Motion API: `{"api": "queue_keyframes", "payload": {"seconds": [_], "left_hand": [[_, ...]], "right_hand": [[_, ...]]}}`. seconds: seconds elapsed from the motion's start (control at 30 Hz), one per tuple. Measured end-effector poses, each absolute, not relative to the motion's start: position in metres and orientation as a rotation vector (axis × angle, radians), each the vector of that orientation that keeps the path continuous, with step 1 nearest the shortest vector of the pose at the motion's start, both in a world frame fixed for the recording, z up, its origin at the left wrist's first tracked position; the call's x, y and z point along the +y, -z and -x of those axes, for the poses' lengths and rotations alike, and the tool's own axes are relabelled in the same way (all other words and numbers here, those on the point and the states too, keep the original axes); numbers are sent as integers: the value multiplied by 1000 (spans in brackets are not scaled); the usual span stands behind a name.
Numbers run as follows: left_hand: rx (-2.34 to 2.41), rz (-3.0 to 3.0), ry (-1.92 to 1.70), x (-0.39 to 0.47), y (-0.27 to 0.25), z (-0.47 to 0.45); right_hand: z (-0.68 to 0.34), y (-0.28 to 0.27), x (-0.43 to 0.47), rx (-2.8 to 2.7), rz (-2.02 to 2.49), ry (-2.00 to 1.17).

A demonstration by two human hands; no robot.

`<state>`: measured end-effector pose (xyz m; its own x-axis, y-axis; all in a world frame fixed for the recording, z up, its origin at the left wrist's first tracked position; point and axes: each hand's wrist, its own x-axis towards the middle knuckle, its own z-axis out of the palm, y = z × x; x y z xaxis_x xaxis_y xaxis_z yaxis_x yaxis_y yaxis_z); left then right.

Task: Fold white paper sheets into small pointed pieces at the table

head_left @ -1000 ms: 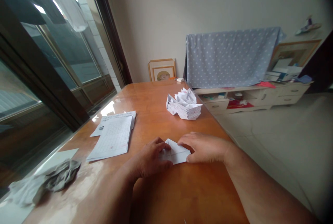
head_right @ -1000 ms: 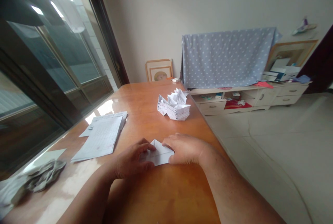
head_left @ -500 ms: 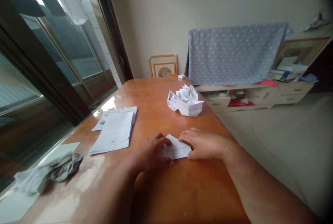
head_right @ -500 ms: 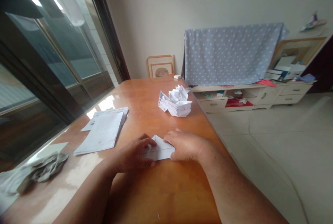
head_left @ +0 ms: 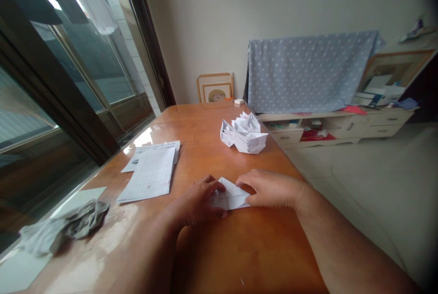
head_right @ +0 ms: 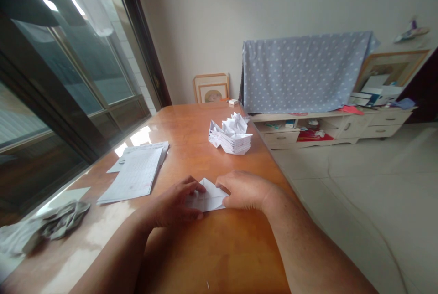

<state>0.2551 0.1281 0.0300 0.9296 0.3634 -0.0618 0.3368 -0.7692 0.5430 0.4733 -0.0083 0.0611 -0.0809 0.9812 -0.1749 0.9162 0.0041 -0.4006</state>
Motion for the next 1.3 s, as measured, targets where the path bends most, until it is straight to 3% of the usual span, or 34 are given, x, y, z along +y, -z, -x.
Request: {"api": "queue_keyframes", "payload": {"seconds": [0.67,1.3], "left_hand": [[395,-2508,-162,127,-30,-260],[623,-2571,-257,130,-24,-259]], "right_hand": [[-469,-50,2,-1967,1973,-530],[-465,-13,27,-1877,2143,-448]]}}
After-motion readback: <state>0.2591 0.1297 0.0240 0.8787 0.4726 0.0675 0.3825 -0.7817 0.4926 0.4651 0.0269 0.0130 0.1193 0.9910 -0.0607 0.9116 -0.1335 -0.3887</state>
